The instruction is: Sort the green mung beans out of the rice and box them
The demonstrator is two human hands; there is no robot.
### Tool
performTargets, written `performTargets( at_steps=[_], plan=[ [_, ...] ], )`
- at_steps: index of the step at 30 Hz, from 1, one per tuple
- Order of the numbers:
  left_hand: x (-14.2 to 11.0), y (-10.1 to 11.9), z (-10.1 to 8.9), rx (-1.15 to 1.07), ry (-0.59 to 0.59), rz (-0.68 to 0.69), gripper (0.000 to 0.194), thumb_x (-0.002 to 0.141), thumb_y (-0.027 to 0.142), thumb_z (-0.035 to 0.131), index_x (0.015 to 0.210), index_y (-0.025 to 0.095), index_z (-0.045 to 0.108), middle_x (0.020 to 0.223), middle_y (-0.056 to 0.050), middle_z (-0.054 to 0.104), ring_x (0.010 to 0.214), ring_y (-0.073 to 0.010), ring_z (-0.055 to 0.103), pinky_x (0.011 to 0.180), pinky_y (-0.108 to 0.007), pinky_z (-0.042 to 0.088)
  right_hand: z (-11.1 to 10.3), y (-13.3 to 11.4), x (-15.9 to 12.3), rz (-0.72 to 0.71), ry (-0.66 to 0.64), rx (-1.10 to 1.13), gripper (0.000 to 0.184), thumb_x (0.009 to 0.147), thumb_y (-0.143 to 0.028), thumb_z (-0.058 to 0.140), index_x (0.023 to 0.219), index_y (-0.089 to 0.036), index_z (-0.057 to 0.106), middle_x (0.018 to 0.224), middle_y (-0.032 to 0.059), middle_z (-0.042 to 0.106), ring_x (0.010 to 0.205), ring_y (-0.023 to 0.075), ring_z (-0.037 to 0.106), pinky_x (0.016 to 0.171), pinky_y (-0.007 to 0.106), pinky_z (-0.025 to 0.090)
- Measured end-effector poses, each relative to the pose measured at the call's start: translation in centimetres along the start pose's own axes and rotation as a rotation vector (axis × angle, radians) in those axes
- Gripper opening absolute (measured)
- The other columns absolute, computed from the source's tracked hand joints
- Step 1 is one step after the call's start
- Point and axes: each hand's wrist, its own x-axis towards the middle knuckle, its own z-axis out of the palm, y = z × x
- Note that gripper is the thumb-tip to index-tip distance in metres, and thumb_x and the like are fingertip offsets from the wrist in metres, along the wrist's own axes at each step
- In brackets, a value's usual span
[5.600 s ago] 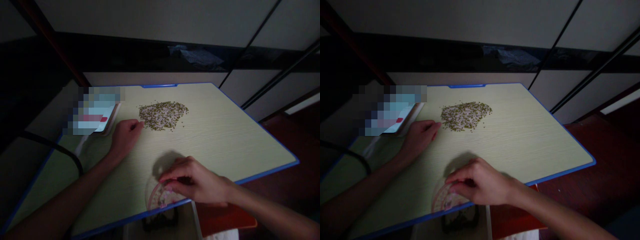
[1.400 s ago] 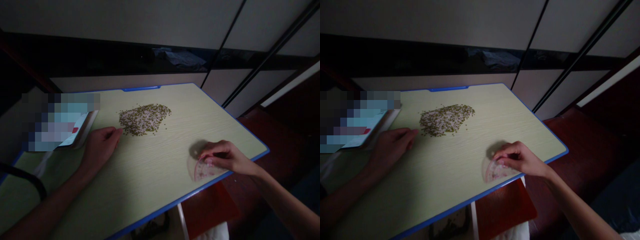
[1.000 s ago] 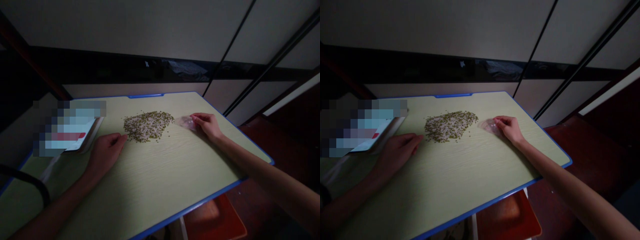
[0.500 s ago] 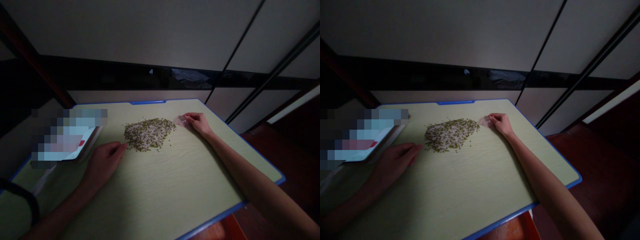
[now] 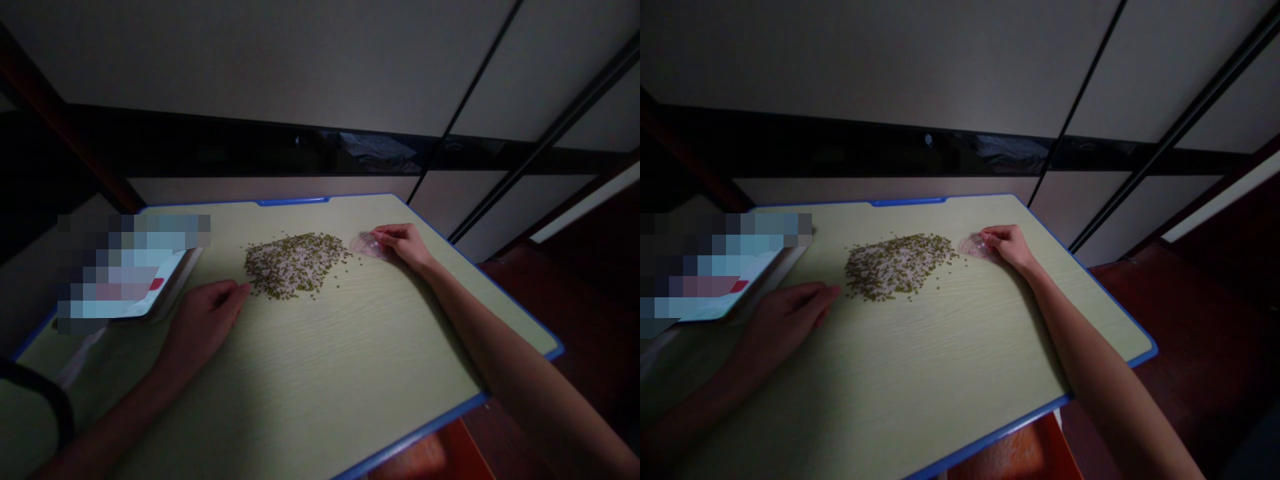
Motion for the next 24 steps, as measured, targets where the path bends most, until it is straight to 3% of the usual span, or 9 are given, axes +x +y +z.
performTargets(
  at_steps=[24],
  plan=[
    [0.0,-0.1,0.0,0.001,-0.023,0.019,0.034,0.068,0.043,0.039,0.042,0.022,0.033,0.039,0.008,0.031,0.042,-0.01,0.034,0.047,-0.024,0.025,1.5,-1.8,-3.4,-0.017,0.077,-0.118,0.032,0.065,-0.038,0.058,0.068,-0.007,0.069,0.049,0.0011,0.054,0.044,0.0087,0.039,0.043,0.022,0.029]
  ],
)
